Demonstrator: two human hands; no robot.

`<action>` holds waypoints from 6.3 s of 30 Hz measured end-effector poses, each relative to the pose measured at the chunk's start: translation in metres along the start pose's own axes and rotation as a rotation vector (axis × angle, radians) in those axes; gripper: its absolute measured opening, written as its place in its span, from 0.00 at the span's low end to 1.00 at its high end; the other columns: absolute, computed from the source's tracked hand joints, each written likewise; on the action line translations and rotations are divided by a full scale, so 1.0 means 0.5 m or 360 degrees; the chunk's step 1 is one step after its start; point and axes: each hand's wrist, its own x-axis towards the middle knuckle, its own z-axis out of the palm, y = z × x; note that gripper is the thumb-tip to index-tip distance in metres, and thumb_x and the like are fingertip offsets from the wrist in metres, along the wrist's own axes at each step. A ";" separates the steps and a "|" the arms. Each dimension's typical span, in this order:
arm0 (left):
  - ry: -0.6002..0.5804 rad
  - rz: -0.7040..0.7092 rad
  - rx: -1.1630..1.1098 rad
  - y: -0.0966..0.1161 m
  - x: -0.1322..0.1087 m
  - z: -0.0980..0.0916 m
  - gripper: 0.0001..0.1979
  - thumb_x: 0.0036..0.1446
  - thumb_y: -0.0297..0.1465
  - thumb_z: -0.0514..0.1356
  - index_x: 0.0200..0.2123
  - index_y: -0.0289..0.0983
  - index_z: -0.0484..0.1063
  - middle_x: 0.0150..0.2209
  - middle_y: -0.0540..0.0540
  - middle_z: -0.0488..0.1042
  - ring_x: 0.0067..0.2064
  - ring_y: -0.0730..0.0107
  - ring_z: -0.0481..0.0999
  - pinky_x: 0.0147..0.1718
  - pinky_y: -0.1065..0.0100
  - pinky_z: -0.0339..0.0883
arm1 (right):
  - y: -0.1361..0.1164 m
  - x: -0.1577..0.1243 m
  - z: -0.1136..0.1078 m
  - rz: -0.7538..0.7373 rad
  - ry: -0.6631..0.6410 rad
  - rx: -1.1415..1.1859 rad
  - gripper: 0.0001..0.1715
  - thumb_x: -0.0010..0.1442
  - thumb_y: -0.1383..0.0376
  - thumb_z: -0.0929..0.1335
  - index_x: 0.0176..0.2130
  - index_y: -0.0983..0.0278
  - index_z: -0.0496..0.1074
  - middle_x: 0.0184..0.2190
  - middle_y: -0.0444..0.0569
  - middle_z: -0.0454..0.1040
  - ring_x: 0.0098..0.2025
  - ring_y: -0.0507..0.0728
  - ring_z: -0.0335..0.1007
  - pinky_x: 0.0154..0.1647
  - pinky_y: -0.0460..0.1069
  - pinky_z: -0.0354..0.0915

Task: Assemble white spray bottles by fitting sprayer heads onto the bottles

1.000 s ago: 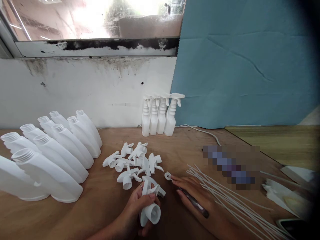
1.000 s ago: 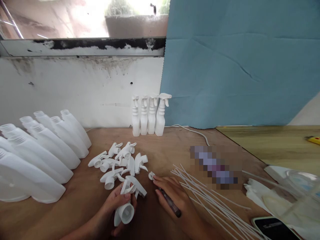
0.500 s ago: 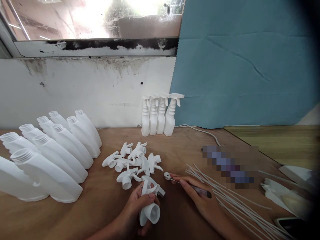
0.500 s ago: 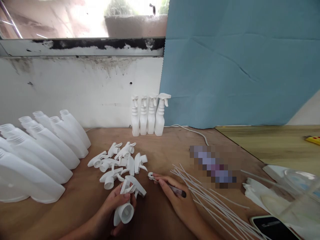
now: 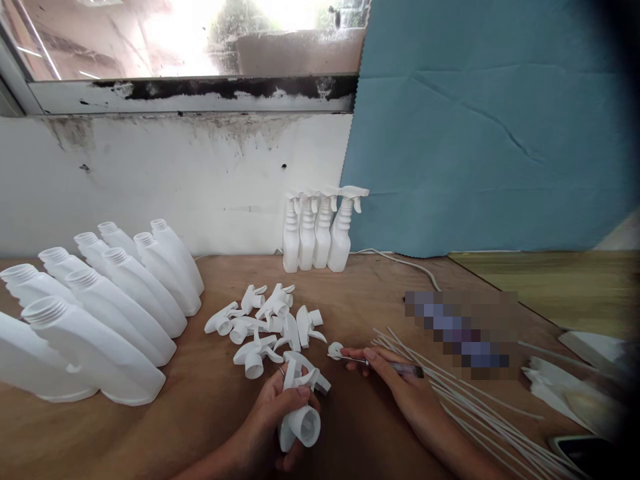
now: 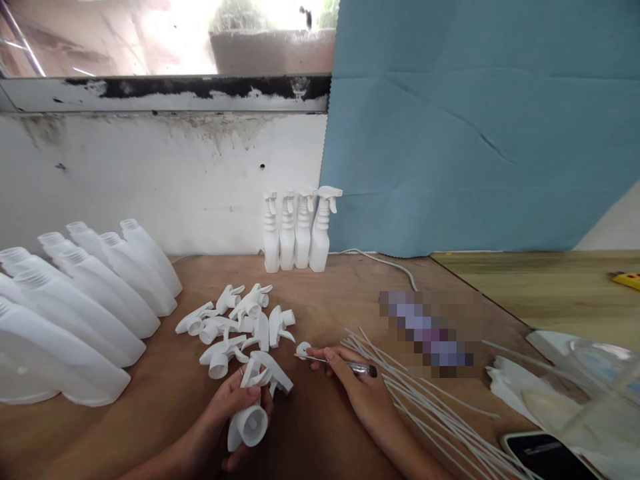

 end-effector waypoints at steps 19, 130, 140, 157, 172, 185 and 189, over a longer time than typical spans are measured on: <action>-0.0002 0.0018 -0.0003 -0.003 0.001 -0.002 0.18 0.56 0.42 0.63 0.40 0.38 0.62 0.27 0.51 0.74 0.08 0.84 0.59 0.03 0.82 0.44 | -0.002 -0.001 -0.002 -0.0054 0.0302 -0.0156 0.22 0.61 0.48 0.65 0.34 0.58 0.82 0.30 0.49 0.84 0.37 0.65 0.81 0.40 0.59 0.78; -0.0357 0.0955 0.2921 0.130 -0.039 0.022 0.22 0.46 0.24 0.58 0.47 0.39 0.65 0.39 0.44 0.72 0.40 0.57 0.67 0.39 0.57 0.60 | -0.009 -0.013 -0.004 0.0237 0.0376 -0.0056 0.23 0.59 0.48 0.65 0.35 0.58 0.82 0.38 0.49 0.84 0.47 0.66 0.79 0.50 0.57 0.73; -0.0330 0.1042 0.2942 0.133 -0.039 0.025 0.21 0.47 0.25 0.59 0.47 0.39 0.65 0.37 0.44 0.72 0.39 0.58 0.70 0.39 0.58 0.64 | -0.005 -0.012 -0.003 0.0249 0.0356 -0.0051 0.23 0.59 0.47 0.65 0.35 0.58 0.82 0.37 0.49 0.84 0.49 0.66 0.78 0.50 0.58 0.72; -0.0294 0.1056 0.2982 0.137 -0.041 0.028 0.19 0.50 0.25 0.57 0.47 0.40 0.65 0.37 0.44 0.73 0.39 0.58 0.71 0.38 0.58 0.66 | -0.006 -0.012 -0.005 0.0247 0.0339 -0.0017 0.24 0.59 0.46 0.64 0.34 0.58 0.81 0.37 0.51 0.84 0.50 0.68 0.76 0.51 0.59 0.71; 0.0022 0.1382 0.2891 0.160 -0.013 0.010 0.21 0.54 0.24 0.57 0.53 0.37 0.66 0.54 0.39 0.71 0.57 0.52 0.67 0.56 0.51 0.64 | 0.006 -0.011 -0.005 0.0256 0.0344 -0.0005 0.24 0.59 0.45 0.64 0.36 0.57 0.82 0.37 0.50 0.83 0.48 0.67 0.77 0.54 0.59 0.68; 0.1207 0.1127 0.2215 0.320 0.397 -0.051 0.19 0.64 0.36 0.60 0.56 0.36 0.66 0.56 0.40 0.68 0.53 0.57 0.72 0.50 0.51 0.70 | 0.007 -0.009 -0.005 0.0237 0.0391 0.0011 0.26 0.58 0.43 0.65 0.35 0.58 0.80 0.39 0.51 0.83 0.43 0.65 0.78 0.53 0.57 0.70; 0.1310 0.1002 0.2127 0.323 0.448 -0.052 0.20 0.64 0.36 0.60 0.56 0.36 0.66 0.56 0.40 0.68 0.53 0.57 0.72 0.50 0.51 0.71 | 0.001 -0.007 -0.008 0.0237 0.0383 -0.0057 0.26 0.58 0.43 0.64 0.36 0.58 0.81 0.38 0.50 0.83 0.46 0.66 0.78 0.52 0.57 0.70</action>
